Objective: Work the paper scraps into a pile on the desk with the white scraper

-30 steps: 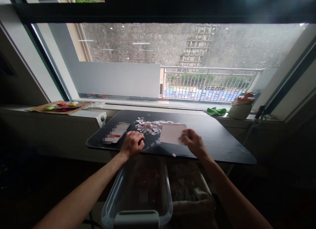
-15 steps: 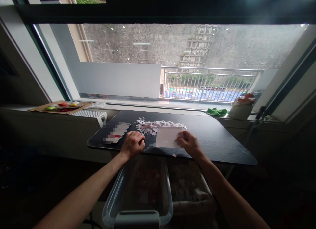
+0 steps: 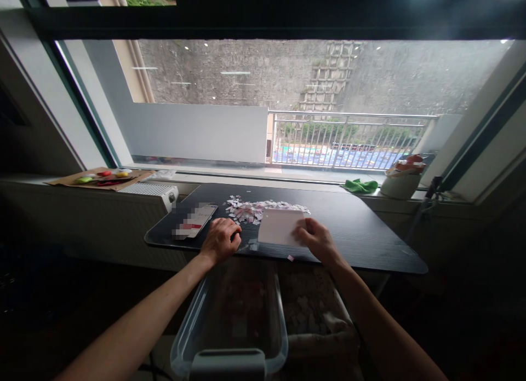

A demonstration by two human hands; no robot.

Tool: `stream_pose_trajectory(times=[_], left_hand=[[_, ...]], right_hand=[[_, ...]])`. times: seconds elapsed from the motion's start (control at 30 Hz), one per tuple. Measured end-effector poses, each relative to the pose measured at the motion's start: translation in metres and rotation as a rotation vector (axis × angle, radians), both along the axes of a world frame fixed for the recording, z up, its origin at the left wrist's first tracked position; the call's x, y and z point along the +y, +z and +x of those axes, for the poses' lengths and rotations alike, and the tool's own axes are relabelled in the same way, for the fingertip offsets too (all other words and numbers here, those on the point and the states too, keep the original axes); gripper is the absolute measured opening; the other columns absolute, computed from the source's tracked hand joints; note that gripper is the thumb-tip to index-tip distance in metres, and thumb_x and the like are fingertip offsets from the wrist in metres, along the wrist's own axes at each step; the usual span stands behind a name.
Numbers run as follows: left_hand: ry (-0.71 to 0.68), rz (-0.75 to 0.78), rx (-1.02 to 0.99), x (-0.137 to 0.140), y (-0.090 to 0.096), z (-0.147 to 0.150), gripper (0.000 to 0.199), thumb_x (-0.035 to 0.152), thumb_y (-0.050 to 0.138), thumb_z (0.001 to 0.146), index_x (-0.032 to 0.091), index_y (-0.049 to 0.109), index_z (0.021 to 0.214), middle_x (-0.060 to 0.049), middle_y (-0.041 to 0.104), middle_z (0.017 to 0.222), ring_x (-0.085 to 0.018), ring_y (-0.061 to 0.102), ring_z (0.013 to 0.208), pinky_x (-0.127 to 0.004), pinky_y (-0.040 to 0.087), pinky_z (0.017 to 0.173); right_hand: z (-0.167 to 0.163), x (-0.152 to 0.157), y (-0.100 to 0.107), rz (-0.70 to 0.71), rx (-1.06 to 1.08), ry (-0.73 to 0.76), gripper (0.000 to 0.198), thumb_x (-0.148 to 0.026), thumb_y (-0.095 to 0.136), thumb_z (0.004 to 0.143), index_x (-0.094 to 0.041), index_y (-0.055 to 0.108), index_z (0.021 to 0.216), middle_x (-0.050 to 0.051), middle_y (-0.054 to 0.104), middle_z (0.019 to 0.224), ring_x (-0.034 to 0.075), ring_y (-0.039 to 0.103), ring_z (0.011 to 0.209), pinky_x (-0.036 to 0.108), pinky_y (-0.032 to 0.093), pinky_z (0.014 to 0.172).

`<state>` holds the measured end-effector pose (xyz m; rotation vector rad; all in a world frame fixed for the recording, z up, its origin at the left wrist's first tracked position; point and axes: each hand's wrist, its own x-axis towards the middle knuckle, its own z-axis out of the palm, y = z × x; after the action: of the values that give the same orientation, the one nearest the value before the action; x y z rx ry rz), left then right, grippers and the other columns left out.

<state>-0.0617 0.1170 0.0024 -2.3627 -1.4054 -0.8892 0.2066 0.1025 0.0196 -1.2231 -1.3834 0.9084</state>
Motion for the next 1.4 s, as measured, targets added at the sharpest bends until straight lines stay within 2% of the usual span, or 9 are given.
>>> stream_pose_trajectory(times=[0.13,0.37,0.53,0.6,0.83,1.03,1.2,1.27,1.4], left_hand=[[-0.006,-0.004,0.006,0.001,-0.001,-0.001,0.015,0.020,0.046,0.075,0.020,0.061,0.077,-0.004,0.061,0.079,-0.020,0.054,0.082,-0.040,0.037,0.088],[-0.001,-0.005,-0.006,0.000,0.000,0.000,0.014,0.019,0.046,0.074,0.020,0.060,0.076,-0.003,0.061,0.078,-0.019,0.054,0.081,-0.040,0.037,0.088],[-0.009,-0.015,-0.008,-0.001,0.002,0.000,0.015,0.021,0.046,0.075,0.020,0.061,0.077,-0.004,0.061,0.078,-0.020,0.054,0.081,-0.040,0.038,0.087],[-0.012,-0.015,-0.014,-0.001,0.002,0.000,0.016,0.020,0.045,0.075,0.020,0.061,0.077,-0.004,0.061,0.078,-0.020,0.053,0.081,-0.041,0.037,0.087],[-0.010,-0.005,-0.028,0.000,-0.001,0.000,0.015,0.020,0.046,0.074,0.020,0.061,0.076,-0.004,0.061,0.079,-0.020,0.054,0.082,-0.040,0.037,0.087],[-0.014,-0.005,-0.013,0.001,-0.001,0.000,0.016,0.021,0.046,0.074,0.020,0.061,0.076,-0.004,0.061,0.079,-0.020,0.053,0.081,-0.041,0.037,0.087],[-0.003,0.001,-0.026,0.000,0.000,0.000,0.015,0.019,0.047,0.073,0.021,0.061,0.075,-0.003,0.061,0.078,-0.019,0.054,0.081,-0.040,0.037,0.087],[-0.009,-0.001,-0.025,-0.001,0.000,0.000,0.014,0.019,0.047,0.073,0.021,0.061,0.075,-0.003,0.061,0.078,-0.019,0.053,0.080,-0.040,0.038,0.086],[-0.008,-0.003,-0.021,-0.001,0.001,0.000,0.014,0.019,0.046,0.074,0.021,0.060,0.075,-0.003,0.061,0.078,-0.019,0.053,0.080,-0.040,0.038,0.087]], right_hand=[[-0.002,0.006,-0.004,-0.007,-0.060,-0.054,0.023,-0.030,0.058,0.065,-0.017,0.058,0.084,0.003,0.067,0.076,0.016,0.062,0.065,0.029,0.051,0.059],[-0.007,-0.003,-0.006,-0.063,0.045,0.103,0.025,-0.030,0.061,0.064,-0.018,0.060,0.086,0.003,0.069,0.080,0.017,0.064,0.071,0.028,0.052,0.062],[-0.010,0.007,-0.005,-0.009,-0.027,-0.064,0.022,-0.030,0.058,0.065,-0.018,0.059,0.084,0.002,0.068,0.075,0.016,0.063,0.066,0.029,0.051,0.059],[-0.012,0.009,-0.007,-0.011,-0.055,-0.074,0.022,-0.030,0.058,0.065,-0.018,0.060,0.084,0.002,0.068,0.075,0.016,0.063,0.067,0.028,0.051,0.060],[-0.017,0.003,-0.007,-0.060,0.045,0.138,0.025,-0.031,0.061,0.065,-0.018,0.061,0.086,0.002,0.069,0.083,0.017,0.065,0.074,0.028,0.052,0.065],[-0.017,0.001,-0.007,-0.004,-0.010,0.059,0.022,-0.030,0.058,0.067,-0.018,0.060,0.085,0.002,0.068,0.077,0.016,0.063,0.070,0.027,0.051,0.061],[-0.015,-0.006,-0.006,-0.025,-0.016,0.187,0.023,-0.032,0.060,0.066,-0.017,0.060,0.084,0.001,0.067,0.076,0.016,0.063,0.069,0.027,0.051,0.061],[-0.009,-0.011,-0.002,-0.014,0.008,0.159,0.025,-0.033,0.060,0.066,-0.017,0.060,0.085,0.002,0.067,0.077,0.016,0.063,0.068,0.028,0.051,0.061],[0.006,-0.017,0.005,0.027,0.021,0.012,0.026,-0.032,0.061,0.066,-0.017,0.060,0.088,0.004,0.068,0.080,0.017,0.064,0.069,0.030,0.052,0.062]])
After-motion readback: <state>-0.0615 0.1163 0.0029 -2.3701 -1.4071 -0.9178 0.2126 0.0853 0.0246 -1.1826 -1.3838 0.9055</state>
